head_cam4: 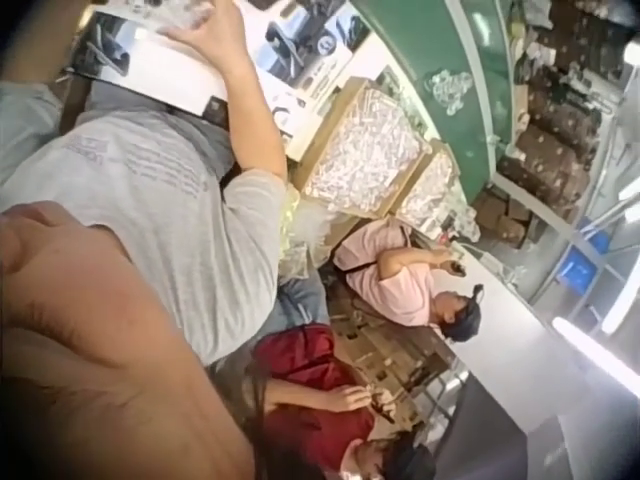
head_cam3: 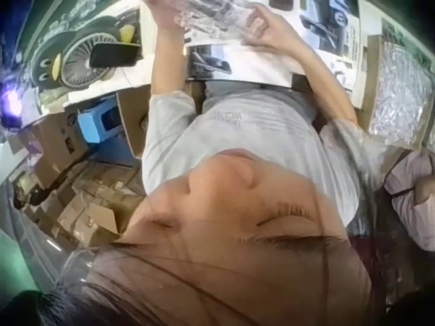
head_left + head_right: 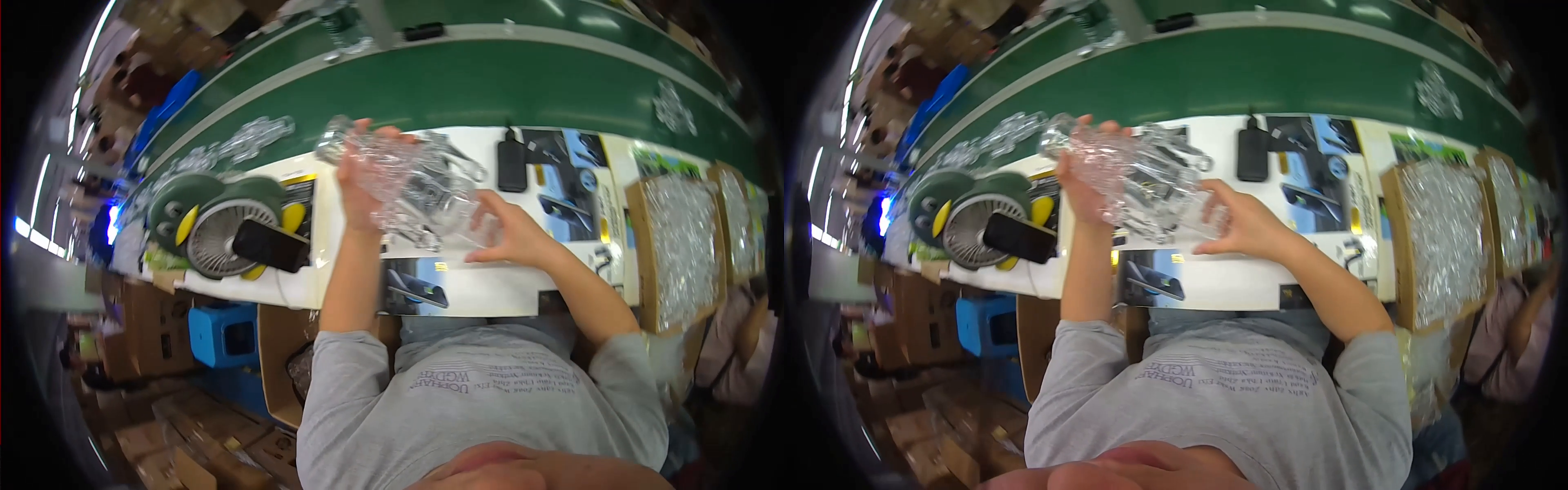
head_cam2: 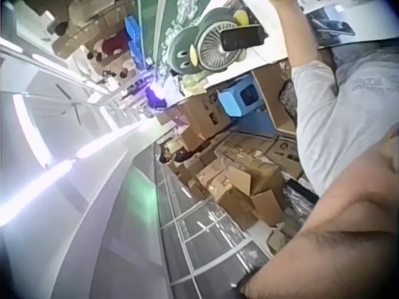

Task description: The user is assembling and cleaning plastic bottle components at a factory assembly station.

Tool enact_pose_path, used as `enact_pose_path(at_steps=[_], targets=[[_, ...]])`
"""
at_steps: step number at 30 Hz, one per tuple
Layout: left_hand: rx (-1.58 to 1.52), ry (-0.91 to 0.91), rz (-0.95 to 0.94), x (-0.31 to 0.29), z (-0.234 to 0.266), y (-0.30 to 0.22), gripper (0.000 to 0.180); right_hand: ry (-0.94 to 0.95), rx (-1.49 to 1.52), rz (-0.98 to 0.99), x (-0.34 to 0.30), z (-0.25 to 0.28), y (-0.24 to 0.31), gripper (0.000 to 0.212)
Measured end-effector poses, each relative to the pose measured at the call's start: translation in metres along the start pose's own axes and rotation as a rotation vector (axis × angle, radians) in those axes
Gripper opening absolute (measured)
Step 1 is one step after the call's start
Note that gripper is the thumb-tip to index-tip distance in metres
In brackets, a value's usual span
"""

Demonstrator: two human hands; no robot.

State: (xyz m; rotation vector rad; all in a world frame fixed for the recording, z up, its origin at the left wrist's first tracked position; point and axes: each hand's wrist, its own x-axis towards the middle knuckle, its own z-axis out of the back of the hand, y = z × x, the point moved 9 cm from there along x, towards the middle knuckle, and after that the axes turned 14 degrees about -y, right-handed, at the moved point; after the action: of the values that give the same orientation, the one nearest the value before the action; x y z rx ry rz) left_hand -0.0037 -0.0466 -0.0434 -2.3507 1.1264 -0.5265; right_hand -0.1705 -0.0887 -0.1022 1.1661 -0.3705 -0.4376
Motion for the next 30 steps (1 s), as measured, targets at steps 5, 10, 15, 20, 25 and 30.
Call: enact_pose_path(at_steps=[5, 10, 15, 20, 25, 30], targets=[[0.437, 0.287, -0.109, -0.034, -0.069, -0.013, 0.061, -0.201, -0.095, 0.11, -0.009, 0.01, 0.001, 0.063], [0.441, 0.633, -0.207, -0.067, -0.13, -0.022, 0.058, -0.123, 0.067, 0.091, -0.023, -0.001, 0.0, 0.059], [0.361, 0.479, -0.232, -0.081, -0.13, -0.001, 0.055, -0.305, 0.028, 0.181, -0.024, 0.01, 0.019, 0.07], [0.355, 0.394, -0.298, -0.076, -0.129, 0.002, 0.056, -0.394, 0.086, 0.257, -0.026, 0.018, 0.038, 0.049], [0.352, 0.488, -0.281, -0.076, -0.137, -0.001, 0.055, -0.196, 0.027, 0.193, -0.027, 0.013, 0.036, 0.049], [0.345, 0.336, -0.346, -0.074, -0.129, -0.005, 0.053, -0.254, -0.081, 0.112, -0.024, 0.012, 0.03, 0.048]])
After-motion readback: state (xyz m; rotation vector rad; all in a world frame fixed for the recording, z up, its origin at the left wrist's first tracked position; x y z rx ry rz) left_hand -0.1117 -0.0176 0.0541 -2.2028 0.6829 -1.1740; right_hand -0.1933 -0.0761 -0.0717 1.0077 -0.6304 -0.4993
